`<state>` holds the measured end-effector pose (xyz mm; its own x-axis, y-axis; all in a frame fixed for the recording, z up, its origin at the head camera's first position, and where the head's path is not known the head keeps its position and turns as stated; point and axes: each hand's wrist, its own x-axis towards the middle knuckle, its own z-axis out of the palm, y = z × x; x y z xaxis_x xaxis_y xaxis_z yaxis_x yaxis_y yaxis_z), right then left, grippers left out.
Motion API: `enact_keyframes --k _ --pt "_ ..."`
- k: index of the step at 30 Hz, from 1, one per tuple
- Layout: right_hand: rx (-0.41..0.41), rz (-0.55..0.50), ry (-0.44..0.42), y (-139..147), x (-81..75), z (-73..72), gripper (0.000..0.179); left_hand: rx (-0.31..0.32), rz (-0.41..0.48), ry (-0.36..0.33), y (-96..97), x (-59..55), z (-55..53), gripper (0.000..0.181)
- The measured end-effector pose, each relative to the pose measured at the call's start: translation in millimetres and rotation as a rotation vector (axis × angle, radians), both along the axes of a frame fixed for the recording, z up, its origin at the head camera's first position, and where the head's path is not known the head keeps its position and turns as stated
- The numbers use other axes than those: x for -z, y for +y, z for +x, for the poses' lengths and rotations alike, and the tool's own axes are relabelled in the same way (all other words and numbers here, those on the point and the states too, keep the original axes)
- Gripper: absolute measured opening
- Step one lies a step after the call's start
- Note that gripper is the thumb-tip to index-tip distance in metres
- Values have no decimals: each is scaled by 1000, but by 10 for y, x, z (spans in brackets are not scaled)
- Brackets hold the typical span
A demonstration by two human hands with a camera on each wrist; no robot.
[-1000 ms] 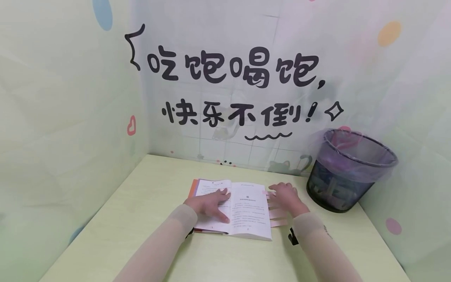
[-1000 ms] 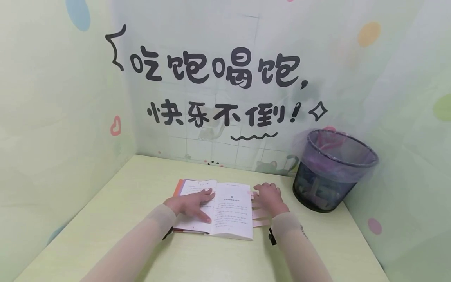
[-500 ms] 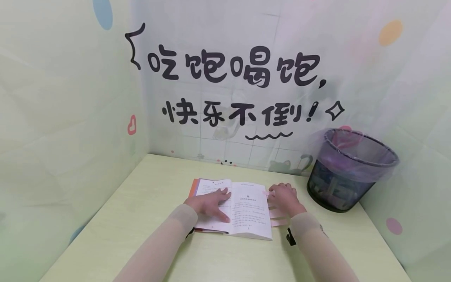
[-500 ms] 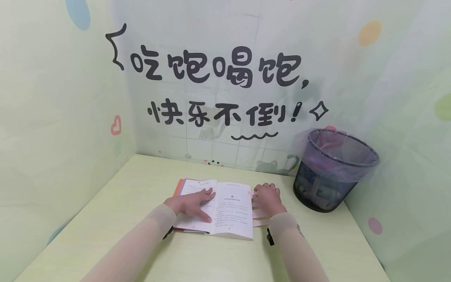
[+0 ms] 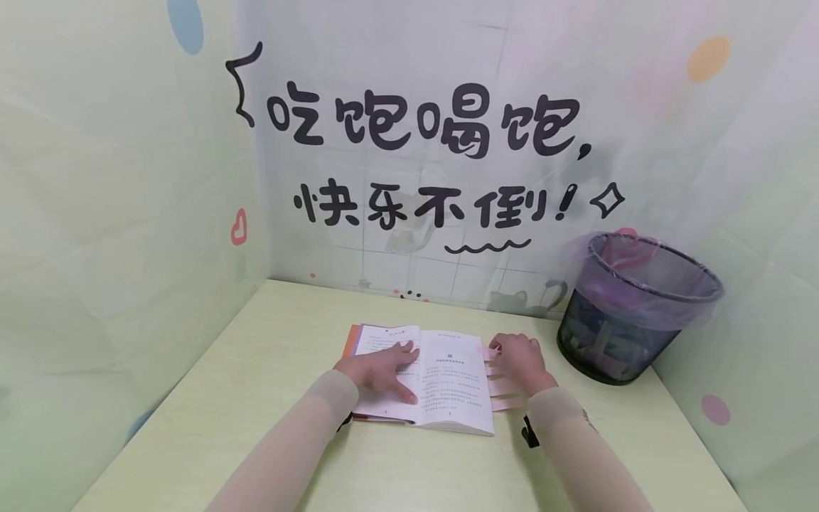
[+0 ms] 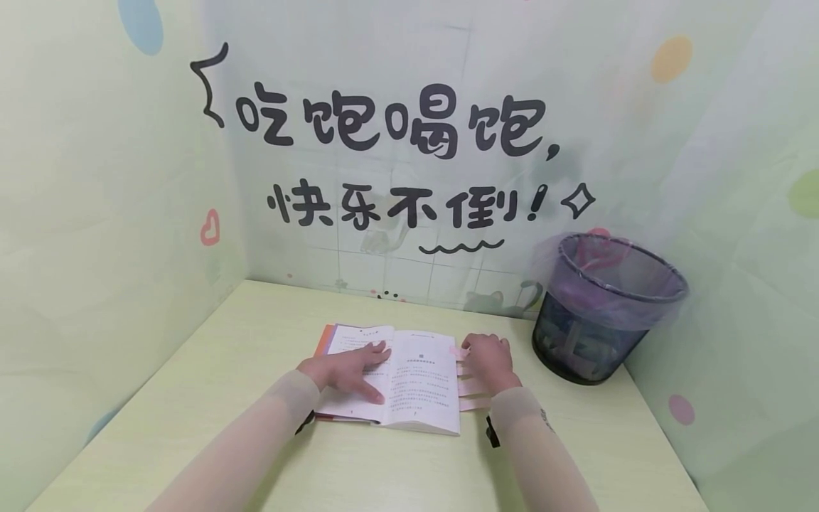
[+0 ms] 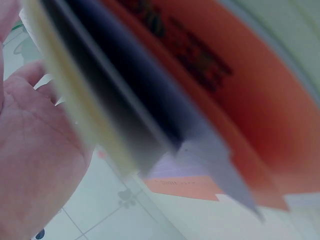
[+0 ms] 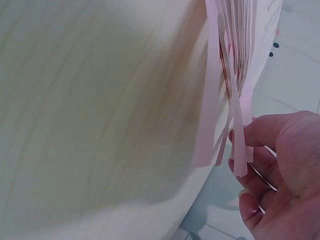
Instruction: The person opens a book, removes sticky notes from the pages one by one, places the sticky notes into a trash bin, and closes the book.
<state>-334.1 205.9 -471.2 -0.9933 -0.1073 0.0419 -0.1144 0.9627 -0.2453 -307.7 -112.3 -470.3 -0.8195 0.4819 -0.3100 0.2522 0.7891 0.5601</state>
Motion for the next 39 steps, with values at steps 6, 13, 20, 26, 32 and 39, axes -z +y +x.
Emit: enact_keyframes --k 6,13,20,26,32,39 --pt "26 -17 -12 34 -17 0 8 7 -4 6 -2 17 -7 108" --pt "54 -31 -33 105 -65 39 8 14 6 10 -11 40 -9 108" --pt "34 -19 -15 200 -85 68 8 13 8 11 -14 31 -8 108" --pt "22 -22 -9 287 -100 65 8 7 9 9 -6 27 -8 108" --pt "4 -41 12 375 -235 97 10 -3 4 7 1 30 1 109" --pt "-41 -63 102 487 -559 103 14 3 -2 10 0 19 4 108"
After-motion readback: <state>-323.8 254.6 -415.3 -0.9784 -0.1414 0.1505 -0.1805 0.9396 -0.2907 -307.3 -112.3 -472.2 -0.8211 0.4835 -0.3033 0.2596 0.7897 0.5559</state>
